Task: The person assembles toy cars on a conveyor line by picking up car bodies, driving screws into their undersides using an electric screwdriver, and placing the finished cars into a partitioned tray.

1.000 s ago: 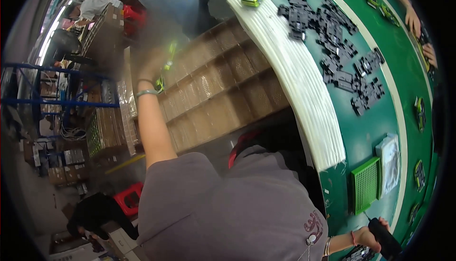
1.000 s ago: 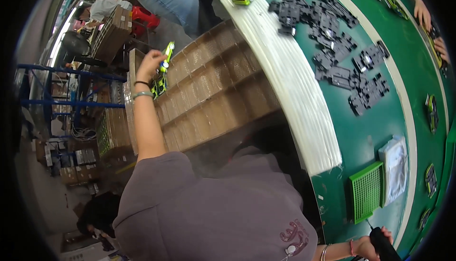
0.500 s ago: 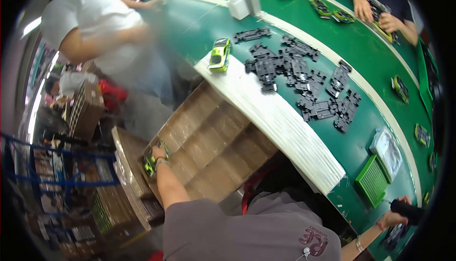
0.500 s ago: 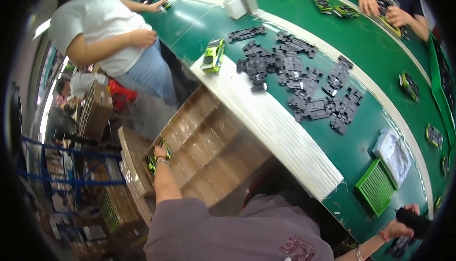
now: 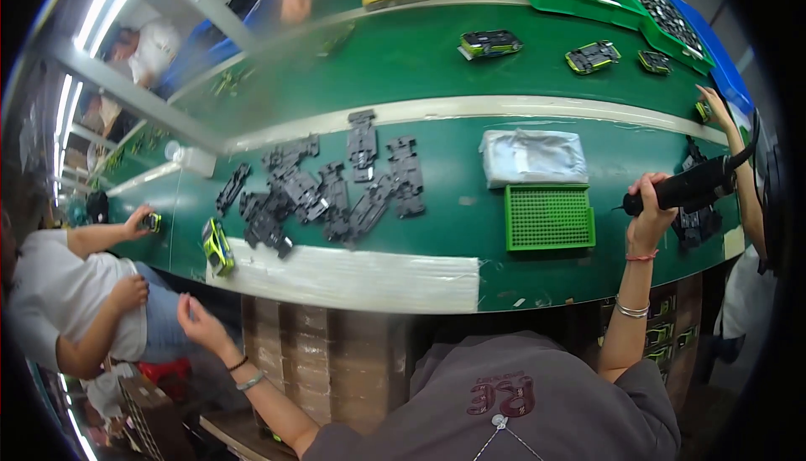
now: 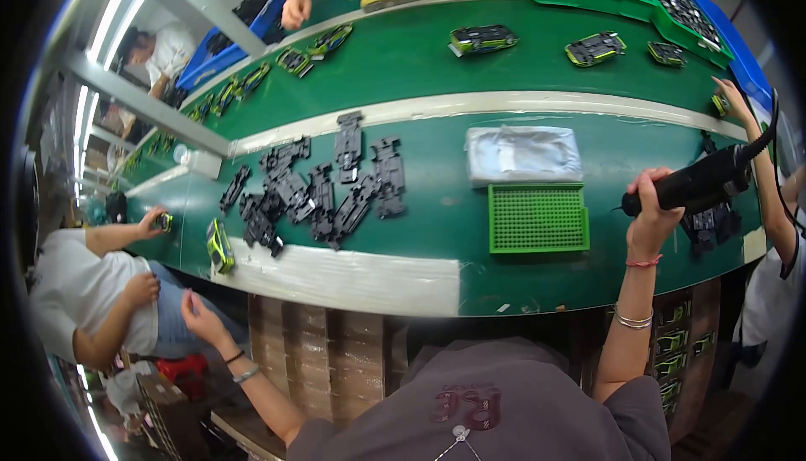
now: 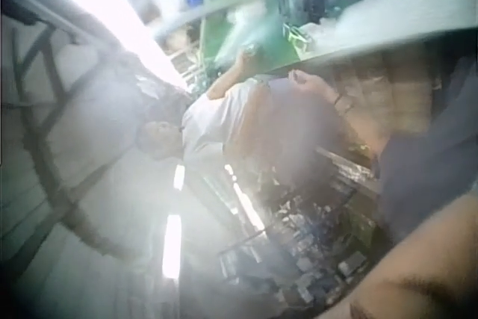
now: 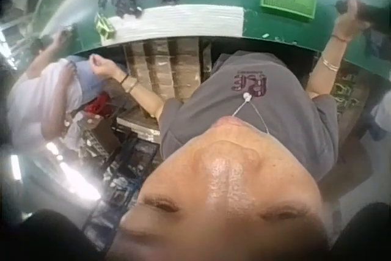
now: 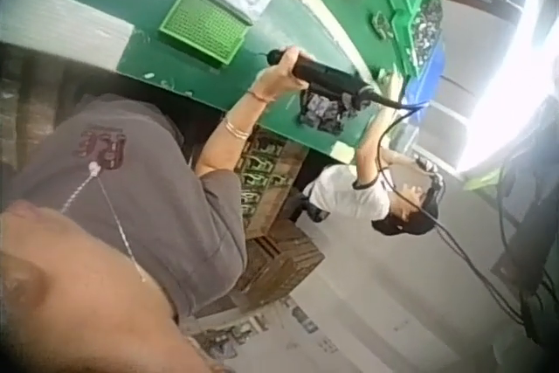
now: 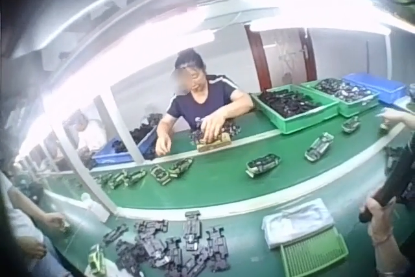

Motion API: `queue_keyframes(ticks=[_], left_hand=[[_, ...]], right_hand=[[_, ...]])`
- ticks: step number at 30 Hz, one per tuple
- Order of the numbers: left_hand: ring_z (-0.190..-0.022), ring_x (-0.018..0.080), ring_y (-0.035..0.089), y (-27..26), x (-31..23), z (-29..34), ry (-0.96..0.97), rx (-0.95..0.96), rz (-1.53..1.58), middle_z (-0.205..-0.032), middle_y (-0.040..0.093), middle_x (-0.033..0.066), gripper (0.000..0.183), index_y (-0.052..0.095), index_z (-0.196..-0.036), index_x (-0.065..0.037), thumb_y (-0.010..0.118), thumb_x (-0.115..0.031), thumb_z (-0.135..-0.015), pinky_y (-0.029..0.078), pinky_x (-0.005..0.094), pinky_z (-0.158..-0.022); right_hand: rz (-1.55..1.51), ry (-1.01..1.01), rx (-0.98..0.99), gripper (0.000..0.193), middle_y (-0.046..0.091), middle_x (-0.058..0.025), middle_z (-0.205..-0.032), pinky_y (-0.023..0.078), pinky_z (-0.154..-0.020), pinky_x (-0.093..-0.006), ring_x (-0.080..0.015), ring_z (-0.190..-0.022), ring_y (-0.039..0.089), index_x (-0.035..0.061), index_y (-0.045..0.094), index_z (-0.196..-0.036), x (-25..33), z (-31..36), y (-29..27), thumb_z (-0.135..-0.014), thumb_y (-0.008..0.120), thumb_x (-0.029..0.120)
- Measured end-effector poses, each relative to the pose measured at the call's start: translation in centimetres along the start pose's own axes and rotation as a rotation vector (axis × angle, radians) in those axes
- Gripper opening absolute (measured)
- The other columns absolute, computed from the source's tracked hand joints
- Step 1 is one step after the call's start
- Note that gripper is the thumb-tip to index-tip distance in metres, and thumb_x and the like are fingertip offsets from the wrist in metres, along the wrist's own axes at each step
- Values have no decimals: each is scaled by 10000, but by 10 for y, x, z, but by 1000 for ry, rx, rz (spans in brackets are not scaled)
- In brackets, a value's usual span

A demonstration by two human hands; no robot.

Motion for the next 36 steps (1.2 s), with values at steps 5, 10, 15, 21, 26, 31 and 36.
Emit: queue_keyframes(ticks=[5, 10, 15, 21, 26, 31, 36], left_hand=[[-964, 291, 566, 103, -255, -21, 579, 315, 316, -1052, 586, 172, 132, 609, -909, 13, 593, -17, -781, 440, 352, -840], [-963, 325, 551, 188, -397, 8, 856, 555, 582, -1044, 582, 154, 131, 619, -877, -38, 645, -53, -749, 444, 384, -833], [-1049, 350, 488, 299, -474, 47, 1056, 792, 651, -1101, 527, 178, 260, 565, -971, -39, 657, -149, -753, 388, 403, -917], [-1074, 360, 490, 398, -528, 76, 1065, 950, 195, -1112, 534, 206, 413, 501, -1106, -76, 661, -219, -753, 388, 435, -920], [-946, 347, 521, 404, -506, 72, 1005, 1018, 316, -998, 563, 163, 419, 508, -1089, -84, 675, -102, -705, 421, 408, -853], [-963, 309, 522, 308, -499, 81, 997, 1054, 789, -1004, 561, 136, 389, 521, -1066, -44, 665, -73, -705, 411, 363, -852], [-1029, 313, 498, 224, -472, 112, 1053, 1279, 835, -1099, 535, 144, 456, 522, -1113, -39, 677, -40, -684, 407, 371, -891]], right_hand=[[-19, 27, 46, 149, 492, -56, -739, 455, -628, -298, -141, -613, 514, 37, 459, -829, -2, 2, -2, -766, 550, -62], [60, 85, 150, 340, 496, -52, -739, 449, -646, -252, -117, -626, 512, 31, 320, -1024, 4, 0, 0, -779, 548, -30], [35, 31, 171, 400, 503, -19, -765, 422, -621, -199, -86, -665, 501, 54, 358, -1073, 2, 2, 1, -768, 590, -64], [-59, 110, 167, 316, 507, -10, -763, 402, -588, -180, -66, -661, 469, 72, 441, -966, -1, 6, -1, -754, 646, -43], [-41, 119, 208, 252, 486, -50, -787, 449, -647, -248, -123, -667, 508, 69, 398, -937, -2, 4, 1, -790, 590, -4], [-34, 170, 133, 234, 492, -47, -791, 441, -637, -245, -123, -663, 513, 64, 417, -927, 3, 0, 0, -786, 580, -25], [-69, 171, 50, 192, 518, 8, -708, 403, -553, -193, -67, -614, 485, 45, 514, -819, 4, -3, 7, -737, 680, -4]])
Point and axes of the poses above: each hand's wrist, its own z-axis away from the middle knuckle, its own y-axis out of the palm, x = y × z, the point moved 2 cm from there along -z, towards the middle knuckle
